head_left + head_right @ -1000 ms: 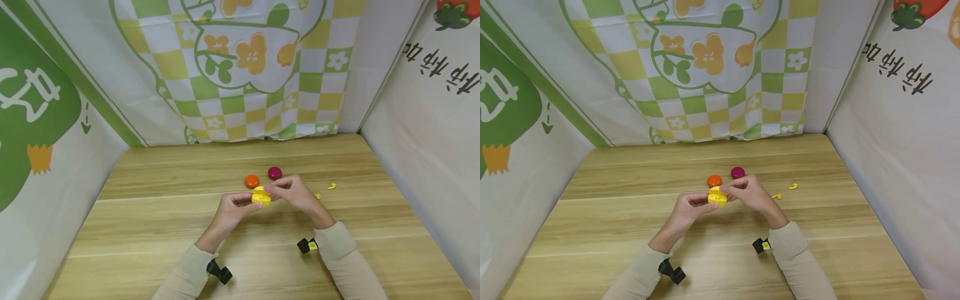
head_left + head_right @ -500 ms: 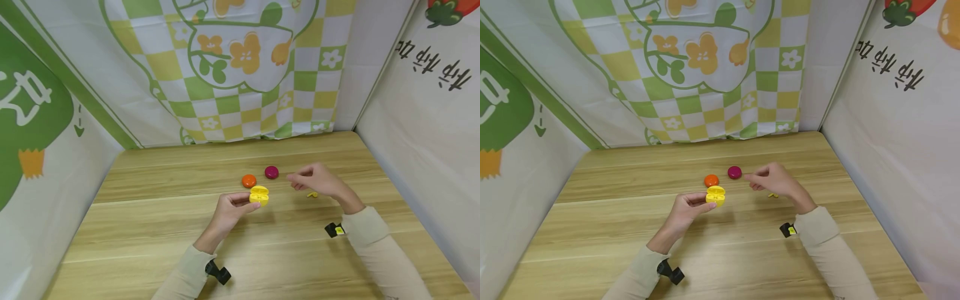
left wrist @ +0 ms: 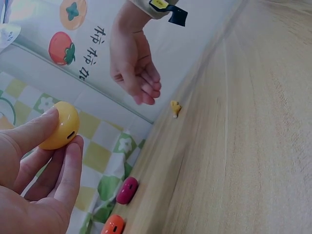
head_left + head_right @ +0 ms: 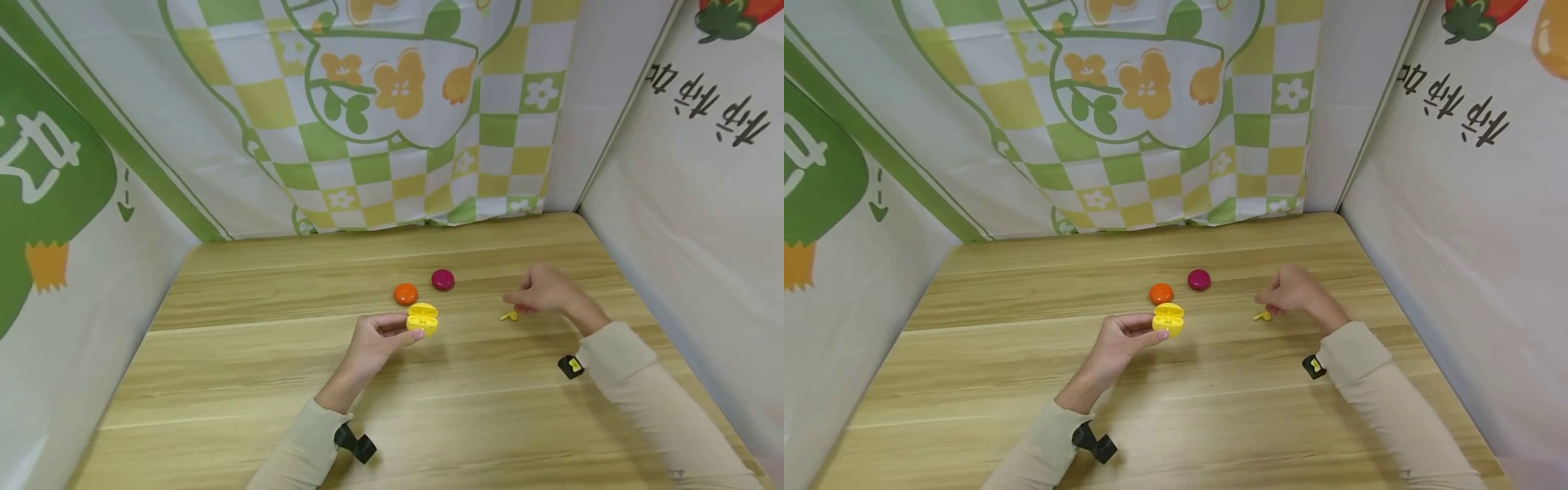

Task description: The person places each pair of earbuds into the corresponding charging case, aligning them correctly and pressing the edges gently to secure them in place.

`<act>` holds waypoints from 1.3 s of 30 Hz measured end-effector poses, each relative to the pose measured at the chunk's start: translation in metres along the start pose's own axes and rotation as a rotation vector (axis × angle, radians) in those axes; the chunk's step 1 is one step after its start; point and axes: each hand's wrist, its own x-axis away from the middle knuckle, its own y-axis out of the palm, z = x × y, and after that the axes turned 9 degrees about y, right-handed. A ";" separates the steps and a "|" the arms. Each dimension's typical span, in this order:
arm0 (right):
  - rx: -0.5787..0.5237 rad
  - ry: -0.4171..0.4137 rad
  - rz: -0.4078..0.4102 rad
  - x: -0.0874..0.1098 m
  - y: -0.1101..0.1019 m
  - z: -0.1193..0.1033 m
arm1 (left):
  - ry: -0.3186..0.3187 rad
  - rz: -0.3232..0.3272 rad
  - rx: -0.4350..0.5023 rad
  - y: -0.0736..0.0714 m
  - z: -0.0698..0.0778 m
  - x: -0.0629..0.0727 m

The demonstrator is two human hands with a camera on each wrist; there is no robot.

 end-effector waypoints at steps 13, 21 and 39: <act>0.052 0.072 0.042 -0.015 0.019 0.021 | -0.019 -0.010 -0.011 -0.001 0.000 0.000; 0.047 0.089 0.058 -0.015 0.027 0.018 | -0.019 -0.016 -0.011 -0.002 -0.002 0.000; 0.031 0.052 0.008 -0.020 0.025 0.024 | -0.010 -0.007 -0.010 -0.003 -0.002 0.000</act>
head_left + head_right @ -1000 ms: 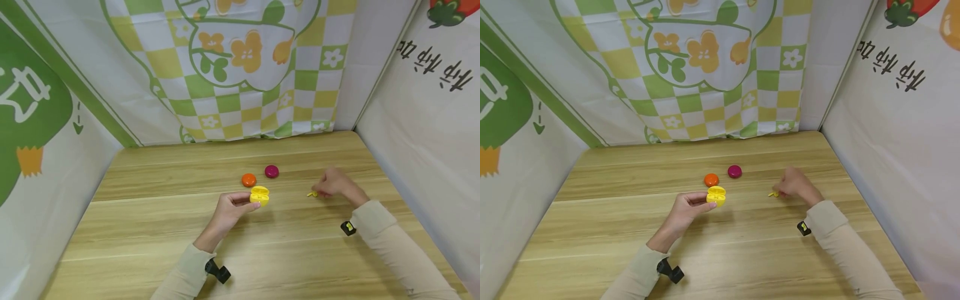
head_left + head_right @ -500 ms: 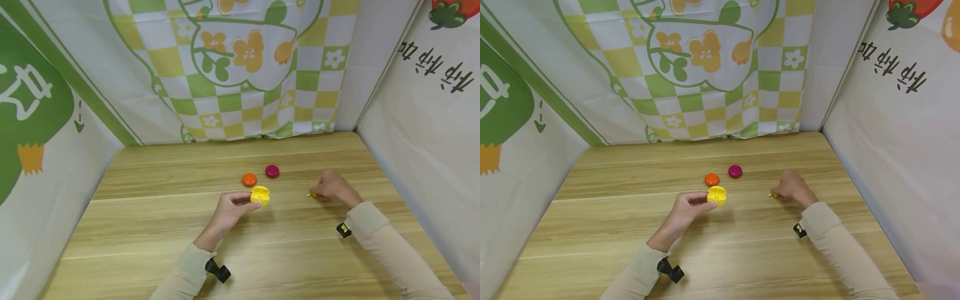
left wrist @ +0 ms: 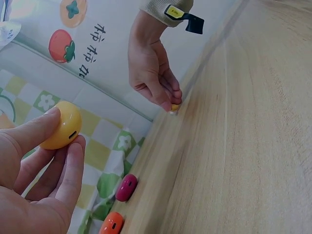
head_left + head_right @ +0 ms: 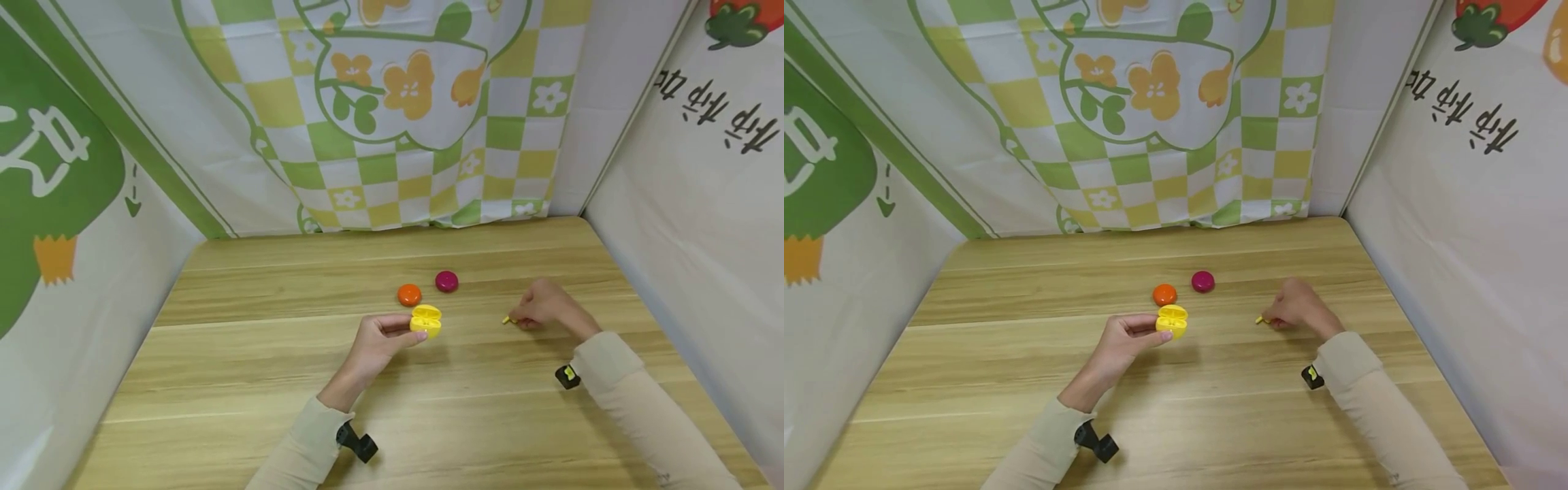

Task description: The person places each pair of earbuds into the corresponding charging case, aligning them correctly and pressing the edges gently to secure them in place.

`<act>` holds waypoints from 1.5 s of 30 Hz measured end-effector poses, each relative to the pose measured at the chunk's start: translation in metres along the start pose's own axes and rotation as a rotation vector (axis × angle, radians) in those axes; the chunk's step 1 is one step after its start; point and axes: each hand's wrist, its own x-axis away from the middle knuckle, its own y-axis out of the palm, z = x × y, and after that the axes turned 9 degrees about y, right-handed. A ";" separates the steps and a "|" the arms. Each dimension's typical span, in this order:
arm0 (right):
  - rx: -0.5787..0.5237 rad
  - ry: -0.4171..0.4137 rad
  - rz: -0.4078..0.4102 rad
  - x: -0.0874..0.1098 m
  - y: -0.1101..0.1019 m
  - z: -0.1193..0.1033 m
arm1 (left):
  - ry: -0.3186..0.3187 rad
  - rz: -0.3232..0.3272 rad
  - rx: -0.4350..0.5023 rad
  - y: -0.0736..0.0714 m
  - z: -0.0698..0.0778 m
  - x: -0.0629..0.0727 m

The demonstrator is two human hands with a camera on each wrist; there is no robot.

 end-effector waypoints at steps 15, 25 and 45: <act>-0.184 -0.143 -0.010 -0.003 0.000 0.011 | -0.006 -0.007 -0.019 0.000 -0.002 -0.002; -0.210 -0.381 0.183 0.008 -0.001 -0.002 | -0.016 -0.003 0.000 0.005 0.002 -0.003; -0.157 -1.079 0.414 0.043 -0.016 -0.055 | -0.003 -0.053 0.019 0.019 0.009 -0.007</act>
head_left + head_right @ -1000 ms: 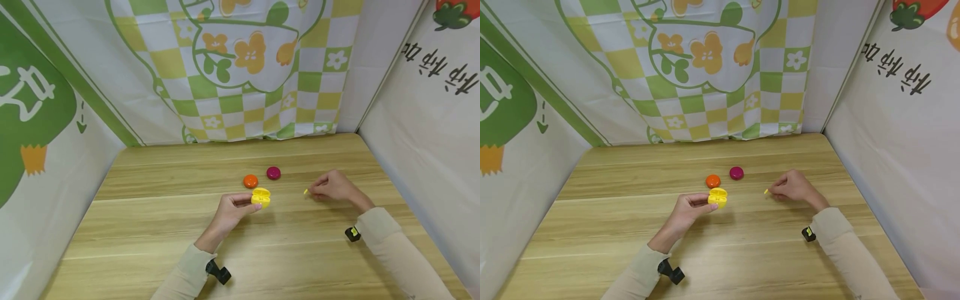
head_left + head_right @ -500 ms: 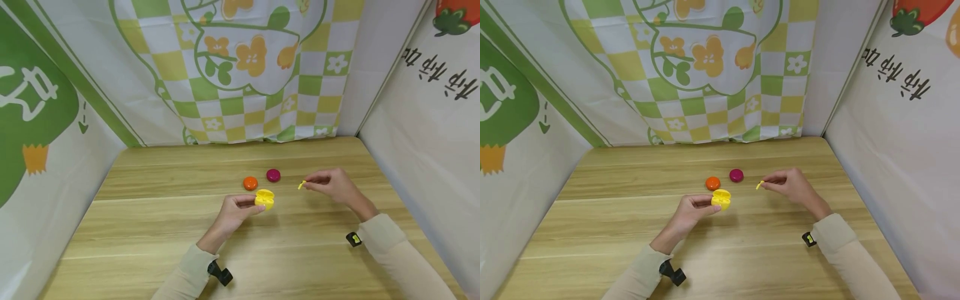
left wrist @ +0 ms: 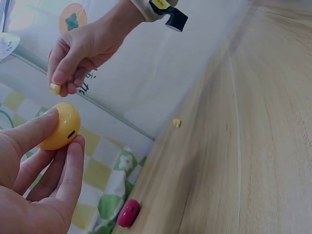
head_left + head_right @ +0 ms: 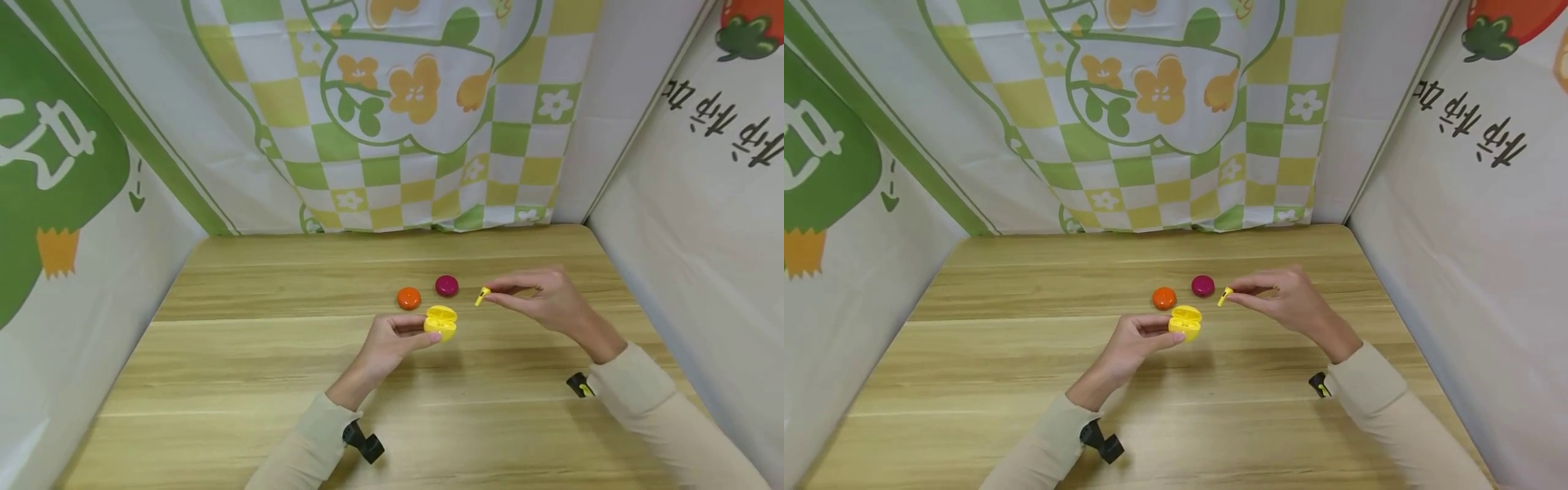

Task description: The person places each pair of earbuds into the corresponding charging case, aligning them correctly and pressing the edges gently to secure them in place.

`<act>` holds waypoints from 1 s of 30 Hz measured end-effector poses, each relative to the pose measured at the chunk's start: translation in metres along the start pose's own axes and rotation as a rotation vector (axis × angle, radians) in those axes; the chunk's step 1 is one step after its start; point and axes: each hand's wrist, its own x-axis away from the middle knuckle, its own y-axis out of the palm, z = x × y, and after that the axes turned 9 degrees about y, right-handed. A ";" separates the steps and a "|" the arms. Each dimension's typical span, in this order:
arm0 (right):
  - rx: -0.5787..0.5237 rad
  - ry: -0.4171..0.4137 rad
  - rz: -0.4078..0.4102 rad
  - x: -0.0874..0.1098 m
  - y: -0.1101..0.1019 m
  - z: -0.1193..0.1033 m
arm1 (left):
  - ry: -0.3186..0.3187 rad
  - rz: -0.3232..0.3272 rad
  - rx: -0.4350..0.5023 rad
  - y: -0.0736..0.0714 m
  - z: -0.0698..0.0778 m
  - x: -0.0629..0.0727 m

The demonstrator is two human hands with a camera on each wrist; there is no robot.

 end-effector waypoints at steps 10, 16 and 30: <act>0.087 -0.159 -0.115 -0.024 0.008 -0.023 | 0.009 -0.010 0.003 0.000 0.003 0.000; 0.111 -0.245 -0.145 -0.030 0.023 -0.029 | 0.003 -0.006 -0.002 -0.001 0.003 0.000; 0.204 -0.335 -0.167 -0.034 0.038 -0.028 | 0.021 -0.022 0.005 -0.001 0.000 -0.001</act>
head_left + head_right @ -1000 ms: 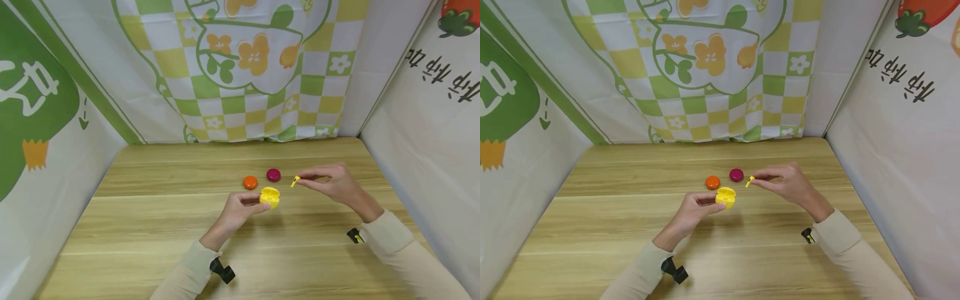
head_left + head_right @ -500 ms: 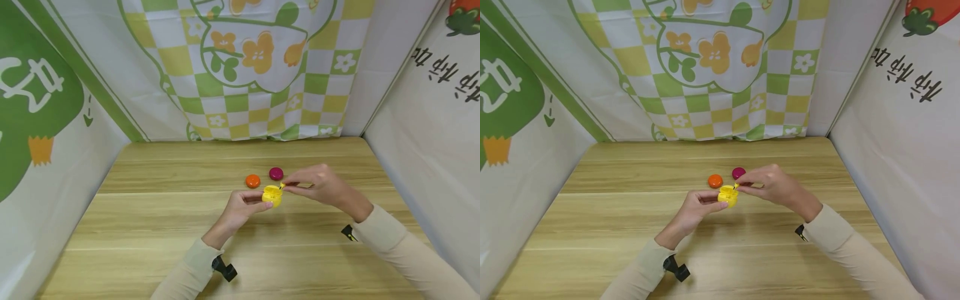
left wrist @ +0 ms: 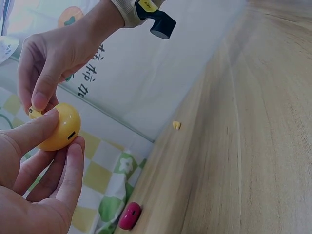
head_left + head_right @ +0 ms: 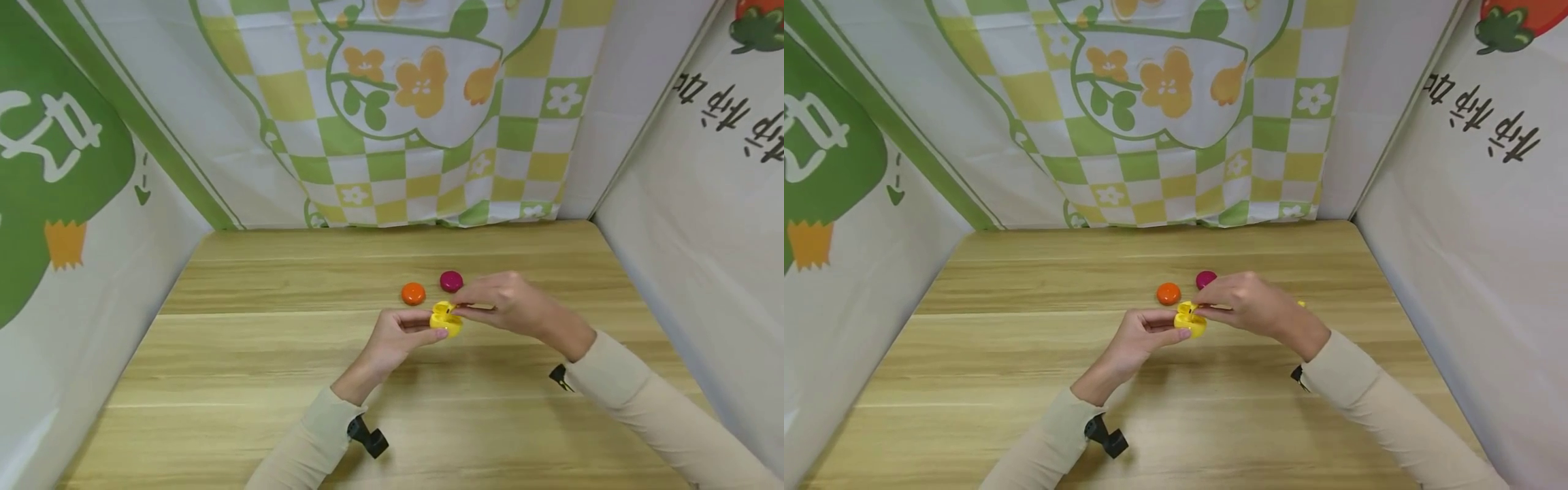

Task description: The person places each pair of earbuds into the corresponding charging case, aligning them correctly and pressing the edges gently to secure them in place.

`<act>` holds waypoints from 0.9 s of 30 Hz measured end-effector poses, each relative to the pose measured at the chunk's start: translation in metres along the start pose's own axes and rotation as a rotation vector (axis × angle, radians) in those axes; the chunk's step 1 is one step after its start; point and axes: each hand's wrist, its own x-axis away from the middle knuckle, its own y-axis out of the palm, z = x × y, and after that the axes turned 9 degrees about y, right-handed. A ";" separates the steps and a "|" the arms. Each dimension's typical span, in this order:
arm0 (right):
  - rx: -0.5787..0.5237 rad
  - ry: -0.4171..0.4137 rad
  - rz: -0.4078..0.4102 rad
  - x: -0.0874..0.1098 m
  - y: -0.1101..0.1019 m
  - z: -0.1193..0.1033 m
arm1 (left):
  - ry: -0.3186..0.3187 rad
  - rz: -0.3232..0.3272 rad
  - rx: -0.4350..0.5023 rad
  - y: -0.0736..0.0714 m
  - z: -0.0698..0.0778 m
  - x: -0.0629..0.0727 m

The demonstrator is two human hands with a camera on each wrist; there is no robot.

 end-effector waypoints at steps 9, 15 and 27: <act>0.047 -0.019 -0.059 -0.005 -0.002 -0.001 | 0.018 -0.004 -0.015 0.002 0.004 -0.001; 0.084 -0.050 -0.130 -0.011 -0.007 -0.002 | 0.010 -0.011 -0.024 0.004 0.002 -0.003; 0.160 -0.107 -0.222 -0.012 -0.014 -0.003 | 0.007 -0.029 -0.031 0.007 -0.004 -0.003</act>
